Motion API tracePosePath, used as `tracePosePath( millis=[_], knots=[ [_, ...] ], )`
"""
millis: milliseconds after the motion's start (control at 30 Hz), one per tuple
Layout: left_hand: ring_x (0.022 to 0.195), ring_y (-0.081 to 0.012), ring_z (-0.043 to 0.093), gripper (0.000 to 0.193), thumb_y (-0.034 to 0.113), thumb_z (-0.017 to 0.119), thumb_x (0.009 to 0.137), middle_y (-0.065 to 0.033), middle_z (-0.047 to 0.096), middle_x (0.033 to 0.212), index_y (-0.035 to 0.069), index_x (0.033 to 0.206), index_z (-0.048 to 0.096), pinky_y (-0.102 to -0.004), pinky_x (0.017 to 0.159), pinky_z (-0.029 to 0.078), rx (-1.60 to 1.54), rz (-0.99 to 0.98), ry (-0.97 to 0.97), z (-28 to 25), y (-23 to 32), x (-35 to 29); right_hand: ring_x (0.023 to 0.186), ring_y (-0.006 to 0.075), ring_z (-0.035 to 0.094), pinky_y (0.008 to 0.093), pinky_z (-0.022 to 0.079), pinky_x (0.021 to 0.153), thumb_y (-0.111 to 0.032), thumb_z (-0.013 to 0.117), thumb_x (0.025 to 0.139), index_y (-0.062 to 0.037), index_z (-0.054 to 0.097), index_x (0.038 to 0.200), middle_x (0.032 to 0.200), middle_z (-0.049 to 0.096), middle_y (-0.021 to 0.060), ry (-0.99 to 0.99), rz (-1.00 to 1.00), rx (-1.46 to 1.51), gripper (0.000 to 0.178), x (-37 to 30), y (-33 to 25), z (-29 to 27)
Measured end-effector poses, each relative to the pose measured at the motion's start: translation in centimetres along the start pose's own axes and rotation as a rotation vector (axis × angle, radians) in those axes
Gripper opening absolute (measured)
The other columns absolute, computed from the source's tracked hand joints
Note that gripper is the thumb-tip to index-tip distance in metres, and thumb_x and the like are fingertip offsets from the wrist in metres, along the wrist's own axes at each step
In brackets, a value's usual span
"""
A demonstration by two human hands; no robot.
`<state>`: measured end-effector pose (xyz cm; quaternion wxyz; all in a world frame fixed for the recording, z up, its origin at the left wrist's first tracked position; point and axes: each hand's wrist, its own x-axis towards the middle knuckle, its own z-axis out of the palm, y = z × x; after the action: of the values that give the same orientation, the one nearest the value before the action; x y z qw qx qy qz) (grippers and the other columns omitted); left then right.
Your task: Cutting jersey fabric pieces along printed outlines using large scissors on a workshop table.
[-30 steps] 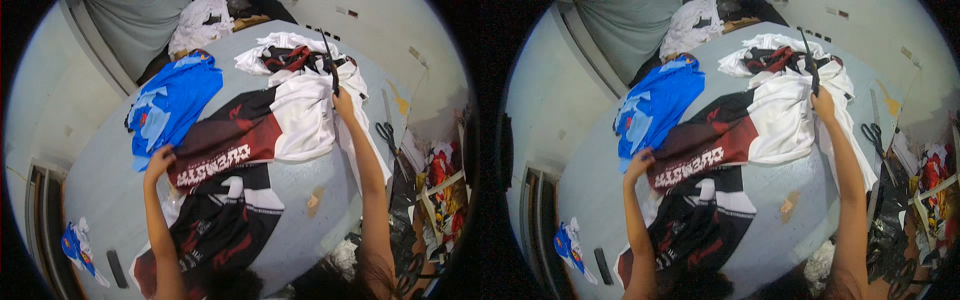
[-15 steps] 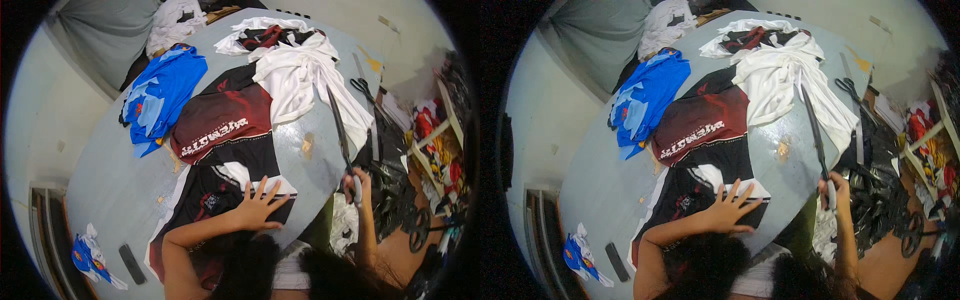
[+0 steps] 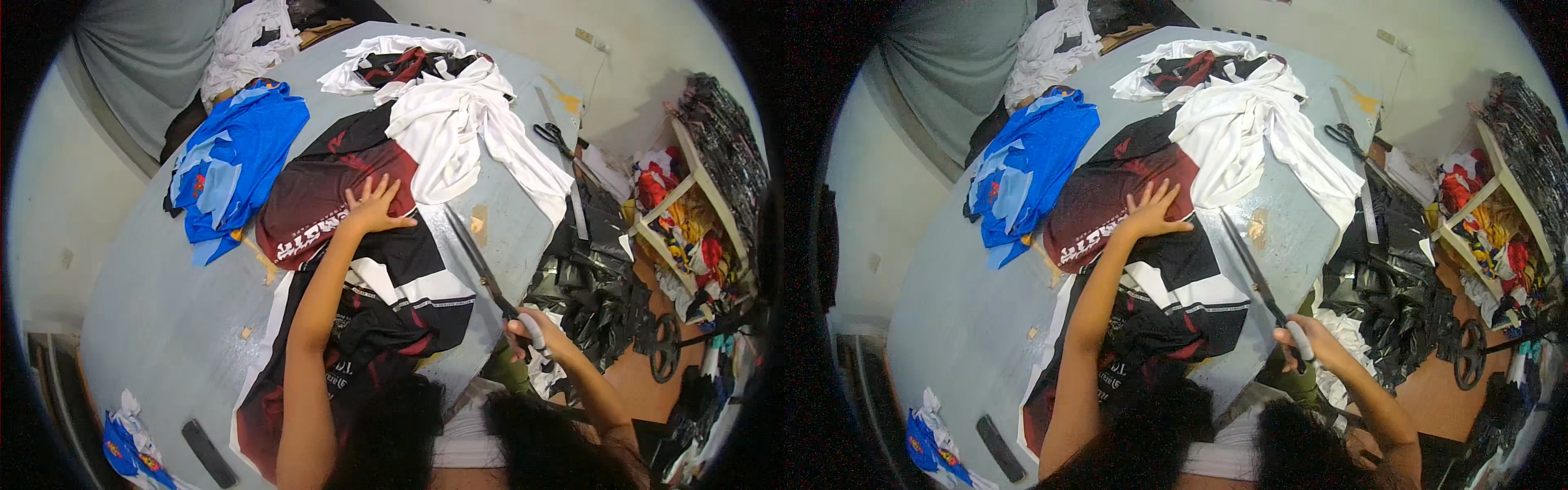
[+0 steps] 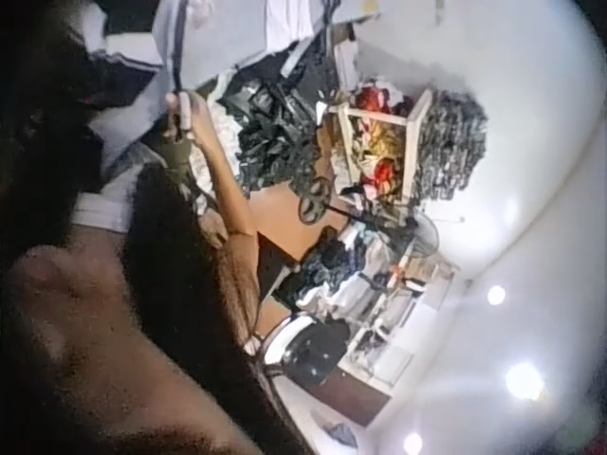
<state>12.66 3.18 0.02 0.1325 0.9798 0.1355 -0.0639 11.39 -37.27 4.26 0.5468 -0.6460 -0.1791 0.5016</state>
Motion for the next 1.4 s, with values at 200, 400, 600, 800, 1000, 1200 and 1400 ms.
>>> tracePosePath(
  millis=[200, 400, 600, 800, 1000, 1200, 1400],
  knots=[
    [0.141, -0.0444, -0.009, 0.118, 0.086, 0.061, 0.051, -0.0125, -0.002, 0.157, 0.036, 0.149, 0.017, -0.0730, 0.102, -0.002, -0.053, -0.045, -0.092, -0.2, -1.2, -1.6, 0.050, 0.0146, 0.059, 0.0275, 0.051, 0.049, -0.051, 0.068, 0.082, 0.0023, 0.055, 0.089, 0.067, 0.053, 0.0038, 0.000, 0.139, -0.280, 0.055, 3.9, -2.9, 0.5],
    [0.141, -0.0454, -0.010, 0.119, 0.087, 0.062, 0.049, -0.0126, -0.005, 0.157, 0.039, 0.148, 0.017, -0.0738, 0.101, -0.002, -0.062, -0.050, -0.111, -0.2, -1.0, -2.0, 0.049, 0.0150, 0.059, 0.0259, 0.046, 0.046, -0.060, 0.061, 0.083, 0.0036, 0.057, 0.091, 0.067, 0.053, 0.0039, 0.008, 0.162, -0.404, 0.064, 7.3, -3.8, 2.8],
    [0.141, -0.0454, -0.005, 0.122, 0.087, 0.063, 0.046, -0.0136, -0.003, 0.157, 0.040, 0.148, 0.015, -0.0748, 0.101, 0.003, -0.027, -0.059, -0.119, -0.4, -0.8, -2.0, 0.048, 0.0147, 0.059, 0.0249, 0.043, 0.044, -0.063, 0.054, 0.085, 0.0025, 0.058, 0.092, 0.060, 0.055, 0.0044, -0.049, 0.149, -0.362, 0.066, 9.3, -4.6, 4.9],
    [0.141, -0.0458, -0.004, 0.123, 0.087, 0.063, 0.046, -0.0139, -0.003, 0.157, 0.040, 0.148, 0.014, -0.0750, 0.101, 0.004, -0.019, -0.049, -0.104, -0.2, -1.1, -2.0, 0.046, 0.0145, 0.058, 0.0250, 0.044, 0.044, -0.066, 0.052, 0.084, 0.0056, 0.059, 0.099, 0.064, 0.058, 0.0064, 0.062, 0.149, -0.360, 0.073, 10.3, -4.9, 6.6],
    [0.140, -0.0462, -0.010, 0.124, 0.087, 0.061, 0.048, -0.0138, -0.007, 0.157, 0.036, 0.149, 0.013, -0.0758, 0.099, -0.002, -0.052, -0.037, -0.129, -0.3, -1.1, -2.0, 0.047, 0.0138, 0.058, 0.0253, 0.045, 0.046, -0.068, 0.054, 0.082, 0.0092, 0.058, 0.105, 0.068, 0.059, 0.0074, 0.048, 0.151, -0.396, 0.081, 10.6, -5.0, 6.7],
    [0.140, -0.0464, -0.010, 0.122, 0.088, 0.060, 0.049, -0.0132, -0.007, 0.157, 0.037, 0.149, 0.013, -0.0758, 0.100, -0.001, -0.046, -0.039, -0.121, -0.4, -1.0, -2.1, 0.048, 0.0145, 0.059, 0.0265, 0.046, 0.046, -0.067, 0.055, 0.082, 0.0099, 0.058, 0.099, 0.068, 0.060, 0.0088, 0.036, 0.145, -0.445, 0.079, 10.2, -5.5, 7.2],
    [0.140, -0.0460, -0.009, 0.122, 0.087, 0.061, 0.048, -0.0135, -0.006, 0.157, 0.038, 0.149, 0.013, -0.0751, 0.100, 0.000, -0.034, -0.045, -0.123, -0.4, -1.0, -2.1, 0.045, 0.0144, 0.058, 0.0280, 0.045, 0.043, -0.063, 0.058, 0.083, 0.0056, 0.058, 0.084, 0.060, 0.057, 0.0071, 0.109, 0.140, -0.435, 0.068, 10.1, -5.5, 8.2]
  ],
)
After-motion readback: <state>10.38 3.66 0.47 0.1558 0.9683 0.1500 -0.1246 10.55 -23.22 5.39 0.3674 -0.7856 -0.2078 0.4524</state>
